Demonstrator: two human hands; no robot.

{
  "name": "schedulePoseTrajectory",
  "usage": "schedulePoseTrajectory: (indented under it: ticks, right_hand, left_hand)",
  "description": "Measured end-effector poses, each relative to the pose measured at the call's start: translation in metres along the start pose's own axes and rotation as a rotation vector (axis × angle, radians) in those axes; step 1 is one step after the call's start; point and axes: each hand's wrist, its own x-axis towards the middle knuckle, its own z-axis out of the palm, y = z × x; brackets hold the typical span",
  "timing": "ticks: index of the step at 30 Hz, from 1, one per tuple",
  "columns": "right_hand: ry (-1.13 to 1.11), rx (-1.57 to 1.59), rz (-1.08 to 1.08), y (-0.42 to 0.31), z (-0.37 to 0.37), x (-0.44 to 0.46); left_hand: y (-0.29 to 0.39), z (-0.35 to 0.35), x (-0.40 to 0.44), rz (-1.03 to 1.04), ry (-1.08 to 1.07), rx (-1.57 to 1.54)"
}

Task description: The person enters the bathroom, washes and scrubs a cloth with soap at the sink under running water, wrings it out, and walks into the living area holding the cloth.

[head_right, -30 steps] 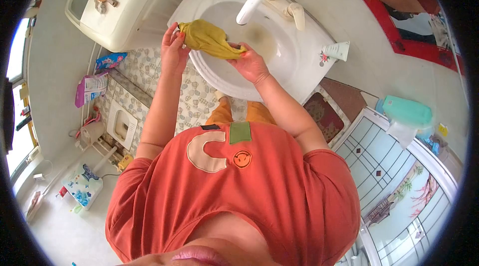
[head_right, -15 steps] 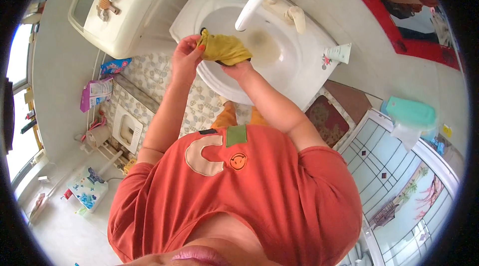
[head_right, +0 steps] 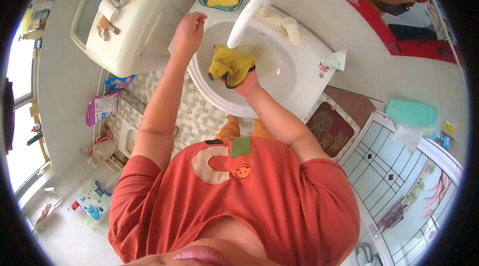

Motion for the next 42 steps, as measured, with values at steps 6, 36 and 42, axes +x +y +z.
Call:
schedulePoseTrajectory:
  ticks: [6, 36, 42]
  right_hand:
    - [0.015, -0.015, 0.030, -0.016, 0.030, -0.030]
    - [0.077, -0.029, 0.026, -0.038, 0.007, -0.043]
    - [-0.008, -0.941, -0.313, -0.035, 0.013, -0.038]
  left_hand:
    - [-0.025, 0.066, 0.092, 0.317, 0.002, 0.562]
    - [-0.035, 0.072, 0.119, 0.210, -0.240, 0.563]
    - [-0.029, 0.038, 0.097, -0.086, 0.014, 0.231]
